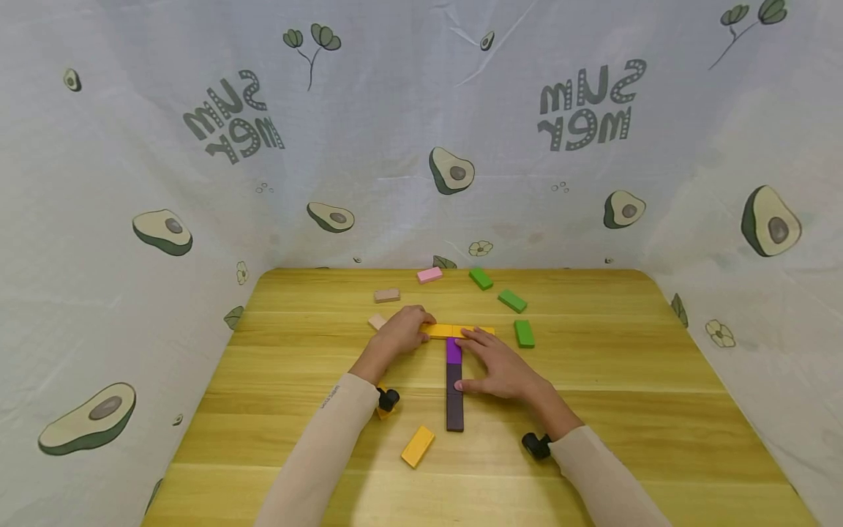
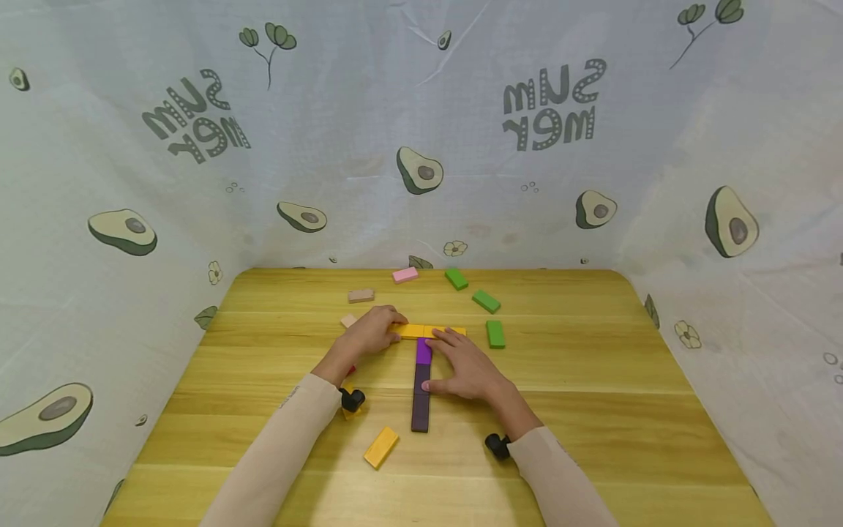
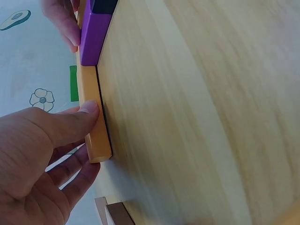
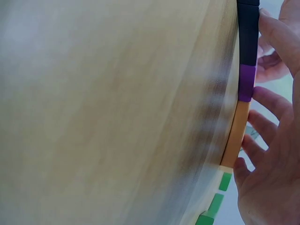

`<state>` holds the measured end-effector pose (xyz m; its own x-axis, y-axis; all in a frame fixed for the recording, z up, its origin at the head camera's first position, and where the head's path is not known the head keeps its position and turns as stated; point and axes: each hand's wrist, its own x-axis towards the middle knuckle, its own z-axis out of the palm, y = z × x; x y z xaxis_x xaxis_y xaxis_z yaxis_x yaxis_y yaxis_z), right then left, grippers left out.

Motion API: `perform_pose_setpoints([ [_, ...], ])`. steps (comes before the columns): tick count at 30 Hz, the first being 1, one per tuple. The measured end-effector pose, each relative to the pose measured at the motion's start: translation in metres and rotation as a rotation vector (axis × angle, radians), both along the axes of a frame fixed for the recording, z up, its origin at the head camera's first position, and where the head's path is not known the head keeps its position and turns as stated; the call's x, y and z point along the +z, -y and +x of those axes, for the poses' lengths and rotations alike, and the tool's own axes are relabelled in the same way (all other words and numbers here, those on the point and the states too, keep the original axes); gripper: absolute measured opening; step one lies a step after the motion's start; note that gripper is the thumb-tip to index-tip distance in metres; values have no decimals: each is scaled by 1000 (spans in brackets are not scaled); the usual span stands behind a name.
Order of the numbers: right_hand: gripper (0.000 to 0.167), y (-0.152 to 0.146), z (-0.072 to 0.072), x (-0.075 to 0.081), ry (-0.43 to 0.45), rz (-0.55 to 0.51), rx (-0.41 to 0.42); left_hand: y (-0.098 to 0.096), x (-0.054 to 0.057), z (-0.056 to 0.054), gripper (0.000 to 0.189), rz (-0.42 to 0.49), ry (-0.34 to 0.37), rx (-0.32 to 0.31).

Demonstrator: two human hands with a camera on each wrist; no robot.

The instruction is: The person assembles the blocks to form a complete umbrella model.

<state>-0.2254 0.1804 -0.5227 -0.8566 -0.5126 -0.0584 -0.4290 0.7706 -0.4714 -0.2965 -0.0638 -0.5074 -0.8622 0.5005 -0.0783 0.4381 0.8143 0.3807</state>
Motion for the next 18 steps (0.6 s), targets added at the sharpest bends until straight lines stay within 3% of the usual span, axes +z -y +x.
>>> perform_pose_setpoints([
  [9,87,0,-1,0,-6,2,4,-1,1,0,35,-5,4,1],
  [18,89,-1,-2,-2,-5,8,-3,-6,-3,5,36,-43,-6,45],
])
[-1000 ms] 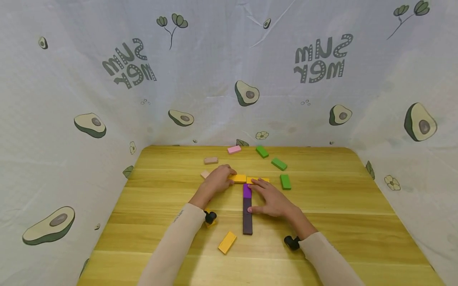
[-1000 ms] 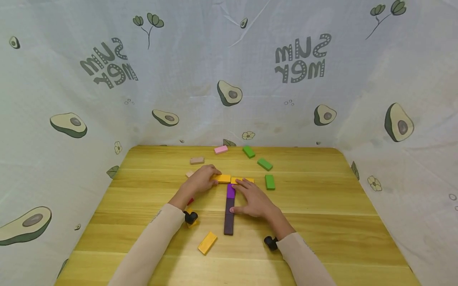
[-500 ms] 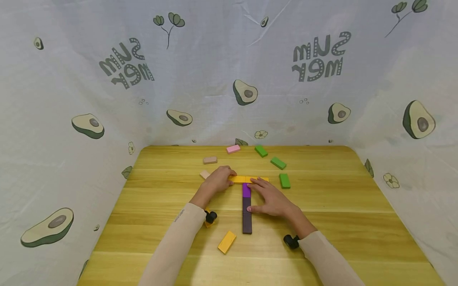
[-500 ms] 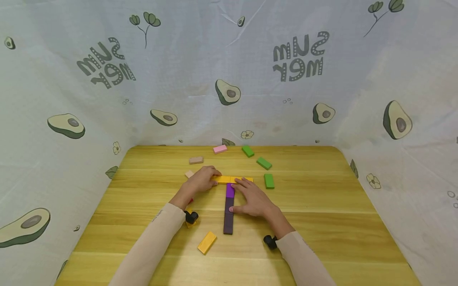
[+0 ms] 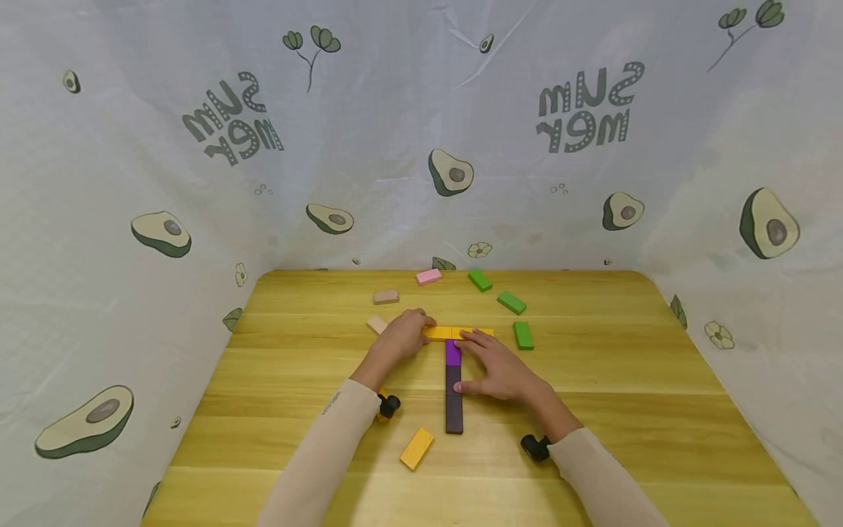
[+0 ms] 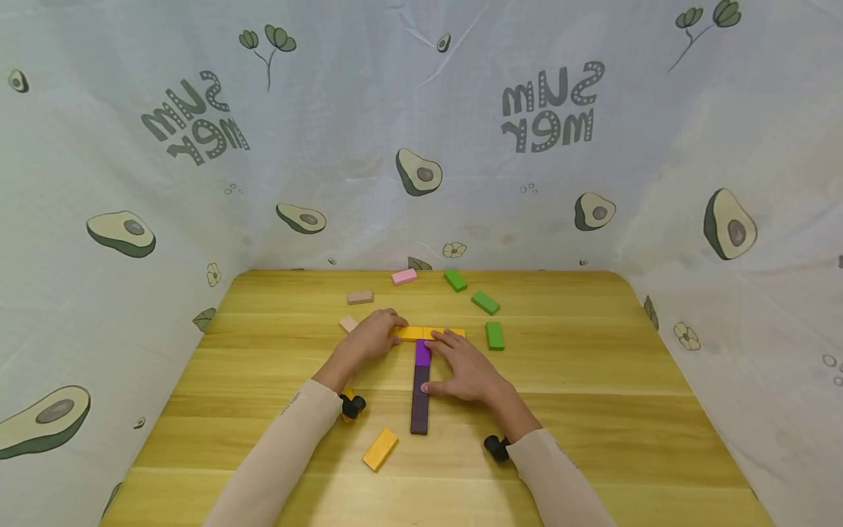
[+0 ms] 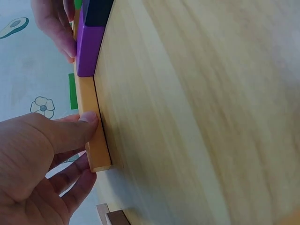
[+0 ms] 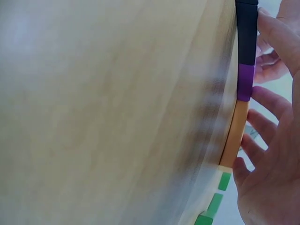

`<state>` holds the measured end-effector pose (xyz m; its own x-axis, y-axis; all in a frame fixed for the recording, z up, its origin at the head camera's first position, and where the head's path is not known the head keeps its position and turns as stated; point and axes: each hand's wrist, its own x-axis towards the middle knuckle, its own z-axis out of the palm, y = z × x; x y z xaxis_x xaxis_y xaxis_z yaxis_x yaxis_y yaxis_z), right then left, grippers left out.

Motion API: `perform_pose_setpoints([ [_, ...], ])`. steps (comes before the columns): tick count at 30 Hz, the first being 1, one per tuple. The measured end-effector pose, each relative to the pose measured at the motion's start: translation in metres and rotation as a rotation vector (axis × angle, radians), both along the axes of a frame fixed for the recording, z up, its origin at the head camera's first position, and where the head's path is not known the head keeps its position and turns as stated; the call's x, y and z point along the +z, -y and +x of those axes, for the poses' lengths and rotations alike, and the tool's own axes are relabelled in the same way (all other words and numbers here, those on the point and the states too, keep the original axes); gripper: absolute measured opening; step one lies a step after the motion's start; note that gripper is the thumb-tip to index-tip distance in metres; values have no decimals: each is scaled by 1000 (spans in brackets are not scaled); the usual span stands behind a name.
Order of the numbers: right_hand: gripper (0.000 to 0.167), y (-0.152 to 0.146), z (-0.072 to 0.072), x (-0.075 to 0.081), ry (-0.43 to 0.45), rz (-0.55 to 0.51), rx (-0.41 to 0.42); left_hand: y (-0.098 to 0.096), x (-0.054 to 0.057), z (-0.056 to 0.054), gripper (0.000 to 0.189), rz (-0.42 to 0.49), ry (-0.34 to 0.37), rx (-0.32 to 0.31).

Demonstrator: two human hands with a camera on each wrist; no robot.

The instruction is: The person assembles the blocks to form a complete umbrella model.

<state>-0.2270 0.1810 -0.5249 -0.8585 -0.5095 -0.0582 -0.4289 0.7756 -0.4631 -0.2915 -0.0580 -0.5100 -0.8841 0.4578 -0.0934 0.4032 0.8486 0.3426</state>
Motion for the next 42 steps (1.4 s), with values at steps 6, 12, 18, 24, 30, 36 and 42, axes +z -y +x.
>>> perform_pose_setpoints([
  [6,89,1,1,0,-3,5,-3,0,0,2,36,-2,-22,-8],
  [12,89,1,1,2,6,-1,-4,5,2,3,43,30,42,-27],
  [18,89,1,0,-1,-5,2,3,10,4,6,58,47,68,-76],
  [24,90,0,-1,-2,-16,-14,9,8,8,19,80,29,64,-151],
  [30,89,0,-1,-1,-23,-14,14,3,8,34,119,-110,-13,-179],
  [36,89,-1,0,-2,-17,-21,10,-5,8,44,140,-182,18,-167],
  [42,90,-1,0,-2,-12,-31,13,-11,3,47,144,-213,31,-182],
])
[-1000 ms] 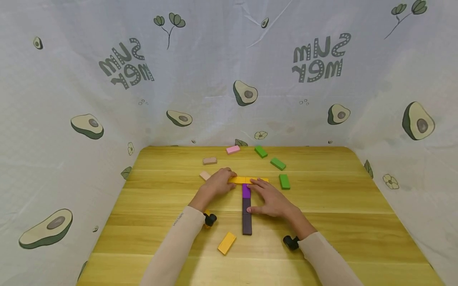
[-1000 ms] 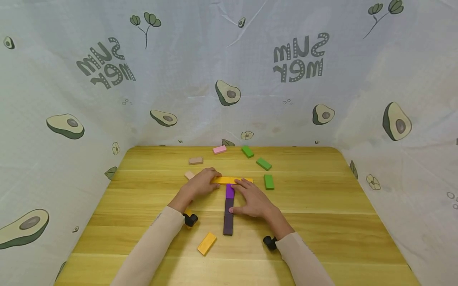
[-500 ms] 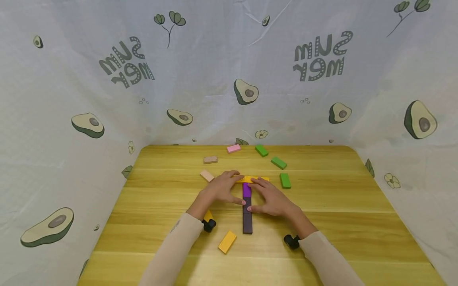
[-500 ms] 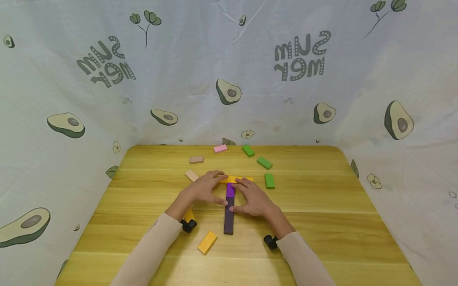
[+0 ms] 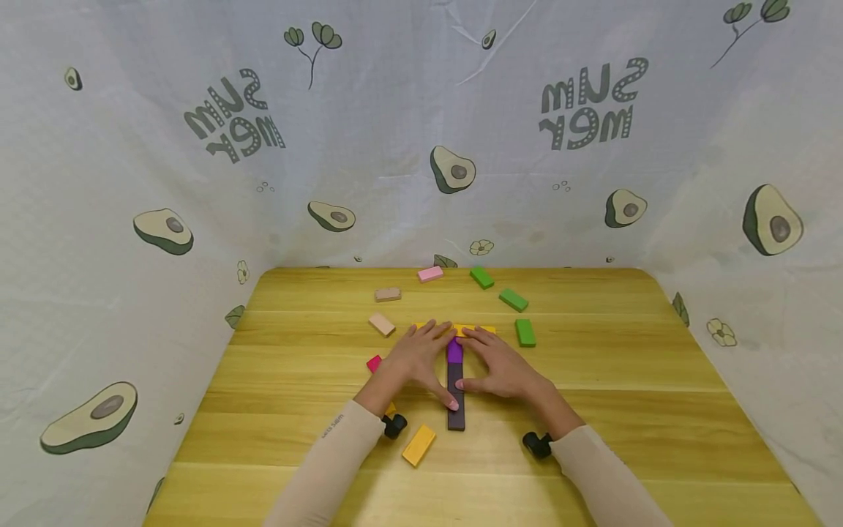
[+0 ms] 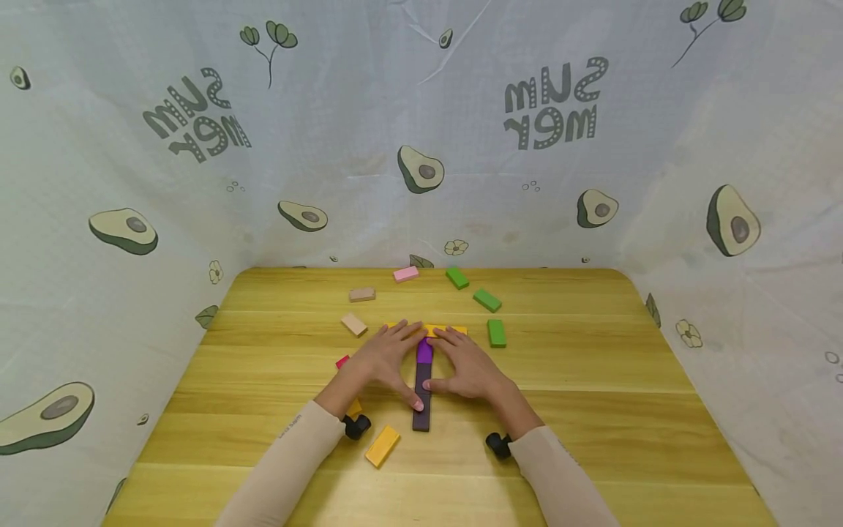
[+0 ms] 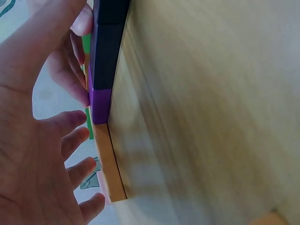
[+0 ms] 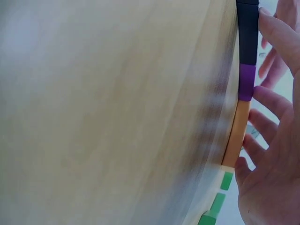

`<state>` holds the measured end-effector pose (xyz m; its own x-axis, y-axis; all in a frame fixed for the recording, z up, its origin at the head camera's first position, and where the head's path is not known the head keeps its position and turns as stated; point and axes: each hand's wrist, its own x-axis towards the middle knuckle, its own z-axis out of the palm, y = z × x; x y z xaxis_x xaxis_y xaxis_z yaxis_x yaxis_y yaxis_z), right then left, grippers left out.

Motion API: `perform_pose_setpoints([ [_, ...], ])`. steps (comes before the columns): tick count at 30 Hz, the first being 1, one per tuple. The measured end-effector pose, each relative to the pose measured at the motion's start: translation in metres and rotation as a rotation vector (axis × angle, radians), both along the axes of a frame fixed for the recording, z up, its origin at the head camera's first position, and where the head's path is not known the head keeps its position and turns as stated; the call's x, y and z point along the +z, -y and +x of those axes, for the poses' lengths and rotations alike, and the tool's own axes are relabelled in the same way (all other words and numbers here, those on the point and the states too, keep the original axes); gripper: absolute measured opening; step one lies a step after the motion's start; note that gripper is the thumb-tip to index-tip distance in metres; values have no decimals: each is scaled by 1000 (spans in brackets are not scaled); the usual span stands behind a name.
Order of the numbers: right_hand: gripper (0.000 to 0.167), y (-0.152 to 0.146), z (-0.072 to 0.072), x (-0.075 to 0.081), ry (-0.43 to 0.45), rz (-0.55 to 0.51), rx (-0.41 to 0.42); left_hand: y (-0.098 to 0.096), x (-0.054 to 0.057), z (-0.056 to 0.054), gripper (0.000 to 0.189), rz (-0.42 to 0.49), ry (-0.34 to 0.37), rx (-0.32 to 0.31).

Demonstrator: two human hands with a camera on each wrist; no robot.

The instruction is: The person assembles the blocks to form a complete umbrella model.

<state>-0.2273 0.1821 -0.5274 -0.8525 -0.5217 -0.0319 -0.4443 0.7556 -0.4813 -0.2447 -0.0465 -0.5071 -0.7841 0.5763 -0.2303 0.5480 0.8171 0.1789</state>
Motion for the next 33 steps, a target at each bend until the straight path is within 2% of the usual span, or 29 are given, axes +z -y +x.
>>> perform_pose_setpoints([
  [13,90,1,0,-2,6,2,-12,-2,-2,2,143,-18,4,-2],
  [22,85,0,0,-1,-3,-24,-10,-3,-3,2,143,-13,1,-3],
  [27,77,-4,-2,-1,21,-67,-48,-4,-4,2,144,-2,-1,-4],
  [33,68,-12,-8,4,9,-153,-76,-3,-5,3,143,6,-13,2],
])
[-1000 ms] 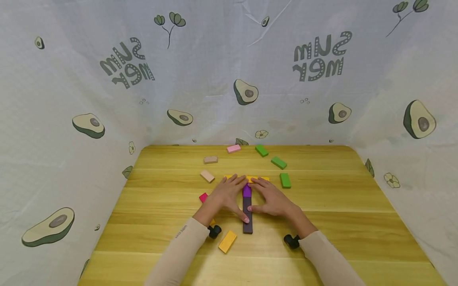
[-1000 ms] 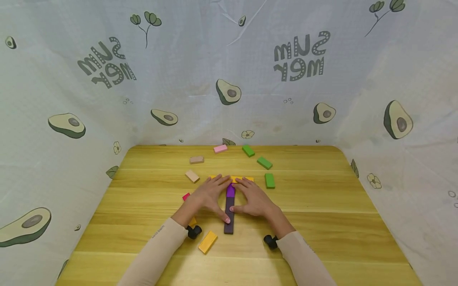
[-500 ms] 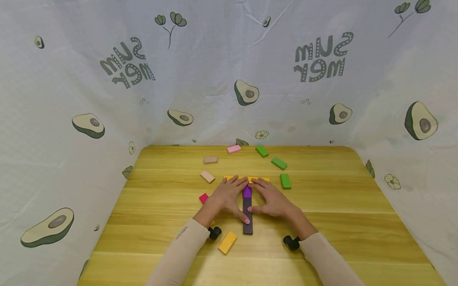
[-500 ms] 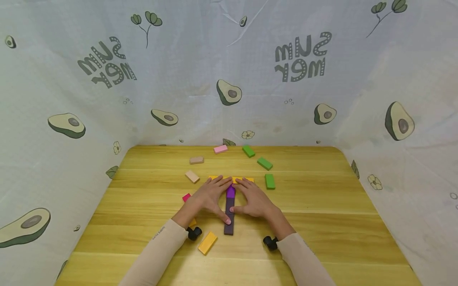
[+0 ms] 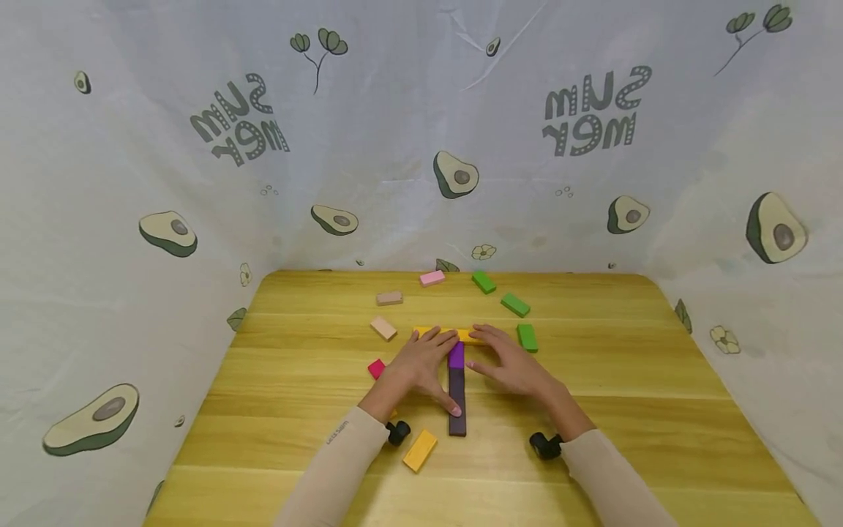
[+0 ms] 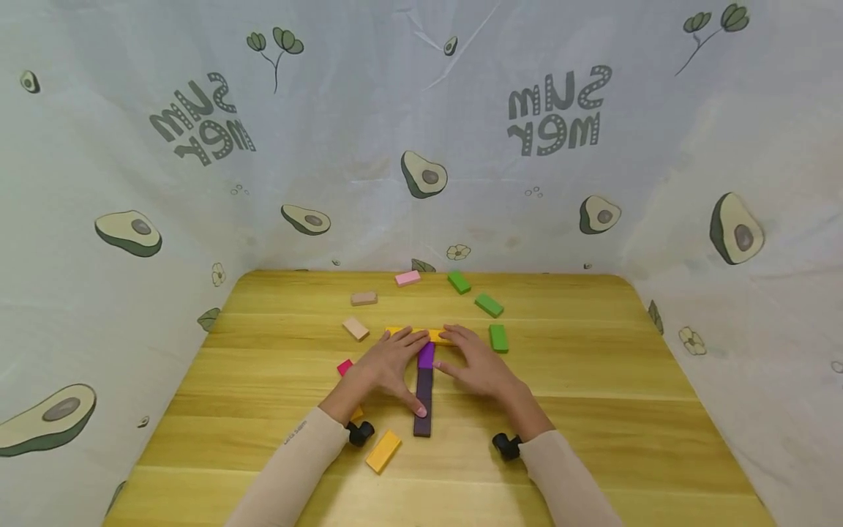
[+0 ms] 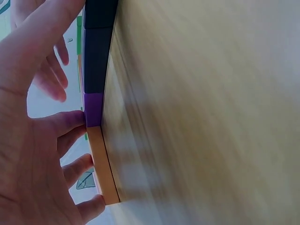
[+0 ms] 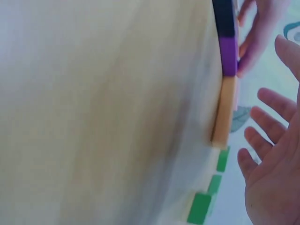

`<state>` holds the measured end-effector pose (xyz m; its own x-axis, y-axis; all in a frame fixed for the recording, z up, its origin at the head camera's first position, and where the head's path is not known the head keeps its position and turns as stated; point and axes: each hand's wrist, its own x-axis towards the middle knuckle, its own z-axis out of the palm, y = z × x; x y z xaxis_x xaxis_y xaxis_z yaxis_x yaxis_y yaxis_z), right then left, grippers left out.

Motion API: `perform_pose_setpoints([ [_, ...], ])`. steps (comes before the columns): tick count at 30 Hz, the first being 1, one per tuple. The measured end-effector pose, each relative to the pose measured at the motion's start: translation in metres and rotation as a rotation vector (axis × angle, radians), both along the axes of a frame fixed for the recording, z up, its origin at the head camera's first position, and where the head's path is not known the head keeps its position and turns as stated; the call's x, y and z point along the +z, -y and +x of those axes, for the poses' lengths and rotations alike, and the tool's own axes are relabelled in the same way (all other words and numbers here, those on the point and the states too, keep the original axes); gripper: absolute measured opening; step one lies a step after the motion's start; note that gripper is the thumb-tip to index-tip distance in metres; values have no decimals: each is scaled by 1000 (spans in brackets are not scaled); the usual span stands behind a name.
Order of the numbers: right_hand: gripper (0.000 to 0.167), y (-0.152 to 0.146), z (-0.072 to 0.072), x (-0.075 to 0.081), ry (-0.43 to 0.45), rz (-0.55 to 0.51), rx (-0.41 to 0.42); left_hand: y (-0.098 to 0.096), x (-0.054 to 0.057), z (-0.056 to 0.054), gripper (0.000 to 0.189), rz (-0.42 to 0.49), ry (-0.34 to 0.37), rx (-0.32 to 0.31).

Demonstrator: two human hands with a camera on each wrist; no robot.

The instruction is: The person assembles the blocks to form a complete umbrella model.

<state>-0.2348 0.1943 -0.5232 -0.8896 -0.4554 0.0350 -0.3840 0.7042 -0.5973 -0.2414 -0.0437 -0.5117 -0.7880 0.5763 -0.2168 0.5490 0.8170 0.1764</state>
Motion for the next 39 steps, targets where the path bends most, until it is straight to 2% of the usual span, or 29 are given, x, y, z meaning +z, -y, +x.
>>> perform_pose_setpoints([
  [9,63,-28,-3,13,-75,10,-63,0,0,1,142,28,5,3],
  [13,63,-44,-7,16,-75,3,-85,0,-3,0,141,30,7,5],
  [20,62,-76,-14,11,-80,8,-116,1,-4,0,140,32,7,1],
  [26,65,-95,-18,3,-31,29,-124,2,-4,0,140,48,3,3],
  [39,60,-103,-21,-6,7,37,-96,2,-4,-1,140,56,16,5],
])
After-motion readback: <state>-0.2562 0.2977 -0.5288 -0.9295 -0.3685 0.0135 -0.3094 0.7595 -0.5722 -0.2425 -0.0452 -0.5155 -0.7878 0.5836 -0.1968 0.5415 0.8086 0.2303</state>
